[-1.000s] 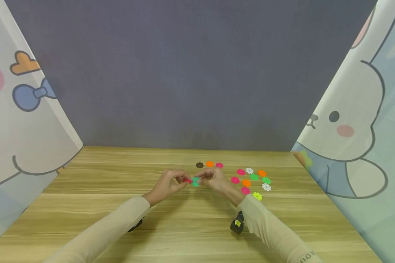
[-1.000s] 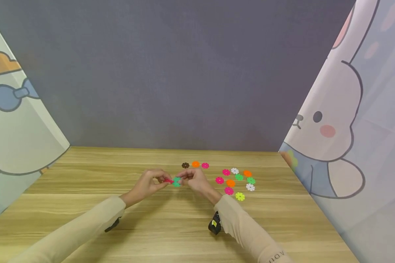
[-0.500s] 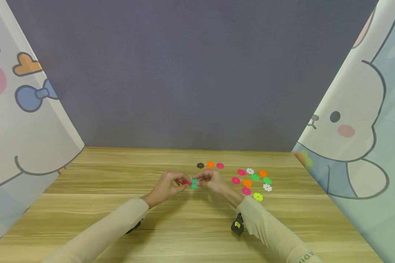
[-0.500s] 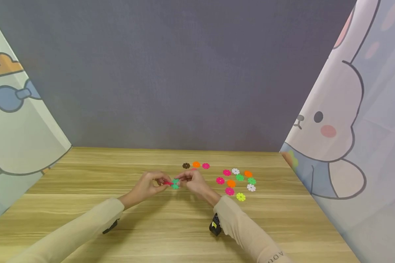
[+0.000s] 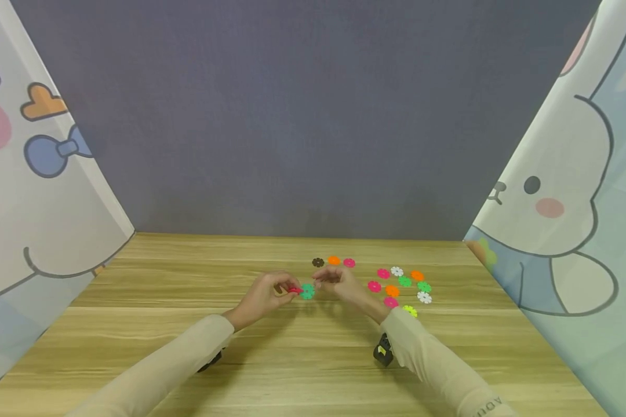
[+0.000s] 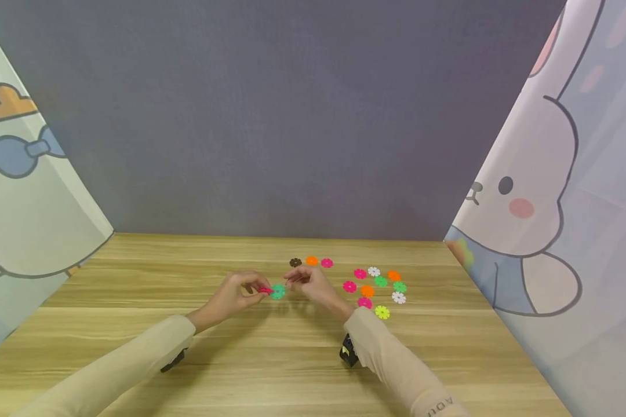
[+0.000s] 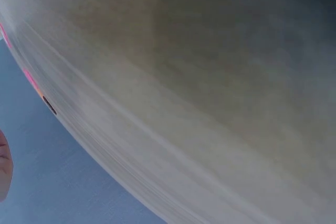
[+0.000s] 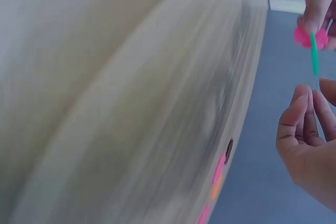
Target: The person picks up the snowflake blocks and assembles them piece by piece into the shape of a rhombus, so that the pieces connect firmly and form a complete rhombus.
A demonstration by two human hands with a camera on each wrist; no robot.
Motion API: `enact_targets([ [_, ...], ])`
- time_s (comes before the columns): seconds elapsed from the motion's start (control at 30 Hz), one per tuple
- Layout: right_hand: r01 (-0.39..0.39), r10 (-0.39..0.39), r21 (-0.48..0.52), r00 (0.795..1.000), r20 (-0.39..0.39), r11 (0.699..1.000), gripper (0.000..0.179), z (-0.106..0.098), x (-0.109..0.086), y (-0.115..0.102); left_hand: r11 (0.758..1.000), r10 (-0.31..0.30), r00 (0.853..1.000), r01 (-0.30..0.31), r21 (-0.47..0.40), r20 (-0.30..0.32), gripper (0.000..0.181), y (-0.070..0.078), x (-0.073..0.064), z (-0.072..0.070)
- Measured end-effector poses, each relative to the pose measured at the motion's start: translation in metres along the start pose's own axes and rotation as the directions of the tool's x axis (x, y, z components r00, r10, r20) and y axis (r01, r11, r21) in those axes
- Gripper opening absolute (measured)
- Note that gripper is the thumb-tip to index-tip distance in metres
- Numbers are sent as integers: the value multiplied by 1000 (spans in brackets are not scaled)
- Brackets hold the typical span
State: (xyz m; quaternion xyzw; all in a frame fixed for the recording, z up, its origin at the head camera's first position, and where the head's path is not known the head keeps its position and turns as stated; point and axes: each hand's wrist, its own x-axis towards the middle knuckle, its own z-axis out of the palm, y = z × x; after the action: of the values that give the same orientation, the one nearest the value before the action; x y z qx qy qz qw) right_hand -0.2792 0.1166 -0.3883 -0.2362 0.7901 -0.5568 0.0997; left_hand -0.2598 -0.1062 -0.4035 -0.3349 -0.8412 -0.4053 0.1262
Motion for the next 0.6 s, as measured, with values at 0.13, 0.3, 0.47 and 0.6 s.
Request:
enact_targets([
  [0.13, 86, -92, -113, 995, -48, 990, 20, -10, 3, -3, 1000, -17, 1000, 17, 5, 3, 19, 0, -1, -2],
  [0.3, 96, -119, -243, 989, -83, 965, 19, -21, 12, 2, 1000, -19, 1000, 19, 2, 0, 19, 2, -2, -4],
  [0.47, 36, -73, -291, 991, -116, 956, 23, -30, 23, 17, 1000, -6, 1000, 6, -6, -4, 18, 4, -2, -3],
  [0.6, -9, -38, -332, 990, -134, 943, 25, -34, 29, 23, 1000, 5, 1000, -5, -5, -2, 17, 3, -2, -3],
])
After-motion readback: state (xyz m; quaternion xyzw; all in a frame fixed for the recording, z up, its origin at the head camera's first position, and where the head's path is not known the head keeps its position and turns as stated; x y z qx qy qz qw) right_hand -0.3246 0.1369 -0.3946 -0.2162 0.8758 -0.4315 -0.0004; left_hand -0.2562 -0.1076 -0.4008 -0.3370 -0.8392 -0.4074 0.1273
